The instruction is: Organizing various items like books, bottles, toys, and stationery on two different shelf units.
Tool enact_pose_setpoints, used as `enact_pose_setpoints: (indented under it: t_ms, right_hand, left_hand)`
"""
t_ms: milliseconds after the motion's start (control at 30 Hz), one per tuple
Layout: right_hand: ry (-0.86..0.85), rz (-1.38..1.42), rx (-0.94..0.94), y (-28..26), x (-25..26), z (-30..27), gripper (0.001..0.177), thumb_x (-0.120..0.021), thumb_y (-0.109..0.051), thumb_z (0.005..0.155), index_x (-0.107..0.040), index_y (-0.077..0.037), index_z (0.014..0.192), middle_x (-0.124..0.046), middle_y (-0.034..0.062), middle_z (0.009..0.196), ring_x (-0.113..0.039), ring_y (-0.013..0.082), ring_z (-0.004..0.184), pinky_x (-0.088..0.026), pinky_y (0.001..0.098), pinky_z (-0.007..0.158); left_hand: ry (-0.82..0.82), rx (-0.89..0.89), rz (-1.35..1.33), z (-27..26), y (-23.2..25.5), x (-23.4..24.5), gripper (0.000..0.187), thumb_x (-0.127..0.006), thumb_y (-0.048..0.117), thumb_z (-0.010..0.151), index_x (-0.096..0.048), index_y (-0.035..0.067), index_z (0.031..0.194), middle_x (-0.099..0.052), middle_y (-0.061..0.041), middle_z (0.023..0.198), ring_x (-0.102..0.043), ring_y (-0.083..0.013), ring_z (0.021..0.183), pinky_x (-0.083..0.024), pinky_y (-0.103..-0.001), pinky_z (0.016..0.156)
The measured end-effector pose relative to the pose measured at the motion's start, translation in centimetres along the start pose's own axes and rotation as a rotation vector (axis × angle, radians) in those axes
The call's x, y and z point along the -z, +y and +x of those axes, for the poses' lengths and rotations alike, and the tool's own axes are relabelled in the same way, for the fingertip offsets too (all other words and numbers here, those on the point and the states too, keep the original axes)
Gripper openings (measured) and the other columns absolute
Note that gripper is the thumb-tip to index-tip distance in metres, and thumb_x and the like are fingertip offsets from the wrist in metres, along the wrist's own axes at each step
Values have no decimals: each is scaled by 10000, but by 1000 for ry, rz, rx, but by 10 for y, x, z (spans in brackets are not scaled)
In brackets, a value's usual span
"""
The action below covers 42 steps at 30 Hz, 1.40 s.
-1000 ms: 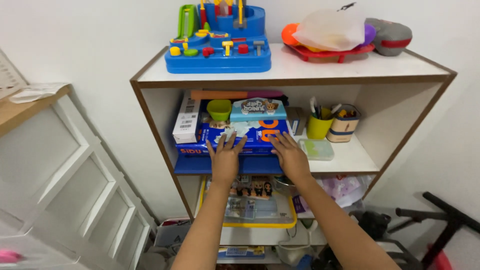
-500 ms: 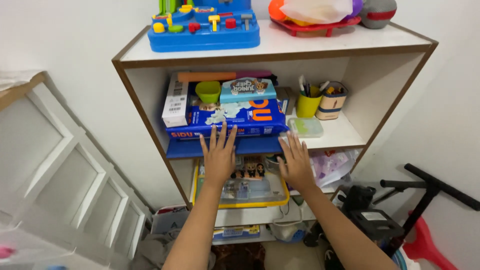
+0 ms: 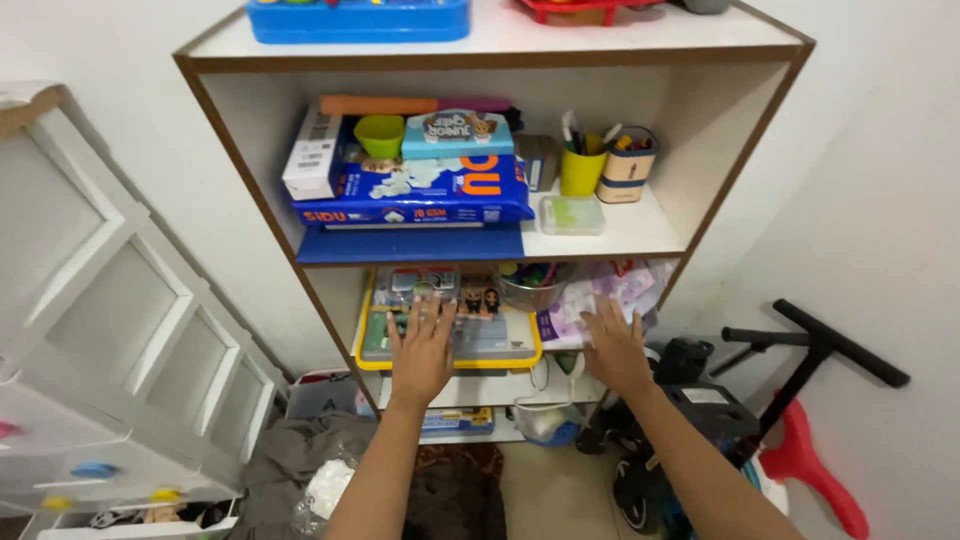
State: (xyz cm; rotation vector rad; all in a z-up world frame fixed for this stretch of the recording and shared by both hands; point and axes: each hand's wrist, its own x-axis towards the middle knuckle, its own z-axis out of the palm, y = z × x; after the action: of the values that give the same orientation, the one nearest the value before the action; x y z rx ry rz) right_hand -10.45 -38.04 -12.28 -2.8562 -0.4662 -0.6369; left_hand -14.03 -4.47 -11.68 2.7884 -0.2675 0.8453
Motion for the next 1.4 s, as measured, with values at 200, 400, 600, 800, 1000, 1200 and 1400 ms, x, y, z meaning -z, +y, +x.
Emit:
enact_pose_setpoints:
  t_ms: [200,400,600,800,1000,1200,1400]
  right_hand:
    - [296,220,-127,116,-72,-8,616,-679,-185,855,-534,-24,1432,-440,238,1528,-415,407,1442,-412,570,1230]
    - [-164,1245,-1121,179,-123,10,664,-733,-338,893,-513,-5,1424,-485,166,1490,-492,403,1303,-481,552,1014]
    - [27,1282,-1123,113,-94,22,773,-758,-142,742,-443,-220,1444,-589,71,1379,-564,271,1210,-486,533,884]
    - [253,1213,-854,157,-179,44,574,-823,-87,755,-596,-15,1277,-711,108,1134,-673,229,987,-530,378,853]
    - [423,747,-990,165,-217,43,480,-863,-202,759,-710,-36,1183,-763,113,1068,-719,257,938,-541,389,857]
    - [423,1114,-1167,147,-245,56,531,-919,-251,714,-703,27,1112,-741,126,1070,-698,252,949,-540,382,852]
    - [871,1157,-999,152,-265,70,712,-973,-298,595,-638,37,1126,-726,153,1071,-685,304,927,-558,414,794]
  left_hand:
    - [-54,-19,2,-34,21,-17,610,-616,153,891,-472,195,1483,-410,-64,1585,-313,-326,1497,-109,-683,1205]
    - [-326,32,2,-46,21,-32,614,-606,178,898,-428,186,1485,-393,-50,1573,-297,-325,1481,-104,-682,1187]
    - [-383,-29,-32,-23,13,-70,654,-604,162,896,-385,189,1512,-376,-51,1591,-283,-331,1486,-128,-659,1193]
    - [-381,-147,-102,27,33,-108,664,-602,123,911,-378,173,1534,-370,-86,1602,-274,-336,1497,-138,-619,1211]
    - [-343,-269,-212,64,81,-135,695,-595,117,883,-382,167,1543,-366,-103,1608,-310,-333,1484,-183,-600,1194]
    - [-282,-338,-236,48,106,-206,634,-590,141,908,-419,153,1519,-403,-98,1588,-330,-352,1484,-227,-604,1184]
    - [-294,-319,-224,51,117,-218,664,-601,133,895,-403,157,1527,-415,-99,1582,-353,-359,1459,-247,-612,1166]
